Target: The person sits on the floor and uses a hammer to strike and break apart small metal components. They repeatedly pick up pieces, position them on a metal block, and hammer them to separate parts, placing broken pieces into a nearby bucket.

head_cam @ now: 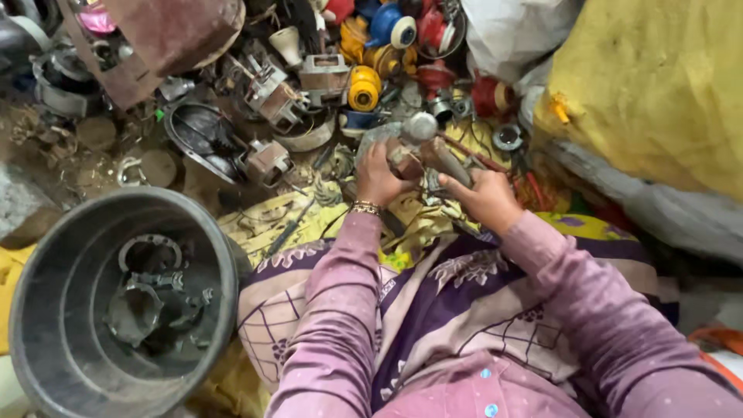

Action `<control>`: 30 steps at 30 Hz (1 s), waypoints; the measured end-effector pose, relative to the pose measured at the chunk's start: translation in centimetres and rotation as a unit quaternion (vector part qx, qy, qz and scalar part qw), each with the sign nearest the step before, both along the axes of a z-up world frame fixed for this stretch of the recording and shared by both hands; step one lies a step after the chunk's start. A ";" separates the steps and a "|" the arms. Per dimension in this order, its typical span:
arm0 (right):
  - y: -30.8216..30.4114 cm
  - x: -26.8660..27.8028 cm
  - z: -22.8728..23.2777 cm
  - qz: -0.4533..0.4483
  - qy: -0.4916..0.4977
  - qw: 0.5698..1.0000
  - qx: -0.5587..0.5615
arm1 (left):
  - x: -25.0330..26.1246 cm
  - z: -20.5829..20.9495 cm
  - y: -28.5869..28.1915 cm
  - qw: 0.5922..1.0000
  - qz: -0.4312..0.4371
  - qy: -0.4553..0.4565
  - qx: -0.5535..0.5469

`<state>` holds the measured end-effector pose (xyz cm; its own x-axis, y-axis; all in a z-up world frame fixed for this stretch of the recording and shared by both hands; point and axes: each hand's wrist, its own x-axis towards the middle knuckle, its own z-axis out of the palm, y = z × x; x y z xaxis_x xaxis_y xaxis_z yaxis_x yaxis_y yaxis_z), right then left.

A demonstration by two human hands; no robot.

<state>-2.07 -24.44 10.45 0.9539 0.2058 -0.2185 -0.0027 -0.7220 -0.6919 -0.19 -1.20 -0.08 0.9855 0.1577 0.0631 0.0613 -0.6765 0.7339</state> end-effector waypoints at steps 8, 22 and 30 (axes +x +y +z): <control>-5.9 1.0 13.2 0.004 -0.343 0.880 0.329 | 0.5 -0.4 0.0 0.999 0.006 -0.043 0.022; -1.5 1.7 -1.1 -0.023 0.109 0.993 -0.025 | 0.2 0.2 0.4 0.998 -0.010 -0.066 0.000; -6.4 -0.3 15.9 -0.006 -0.328 0.913 0.242 | 0.7 -1.4 -0.1 0.999 0.013 -0.032 0.042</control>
<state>-2.33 -30.83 26.37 0.8493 0.1151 0.5151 0.5215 -0.3343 -0.7850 0.56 -1.31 -1.43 0.9748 0.1741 0.1392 0.0346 -0.7351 0.6771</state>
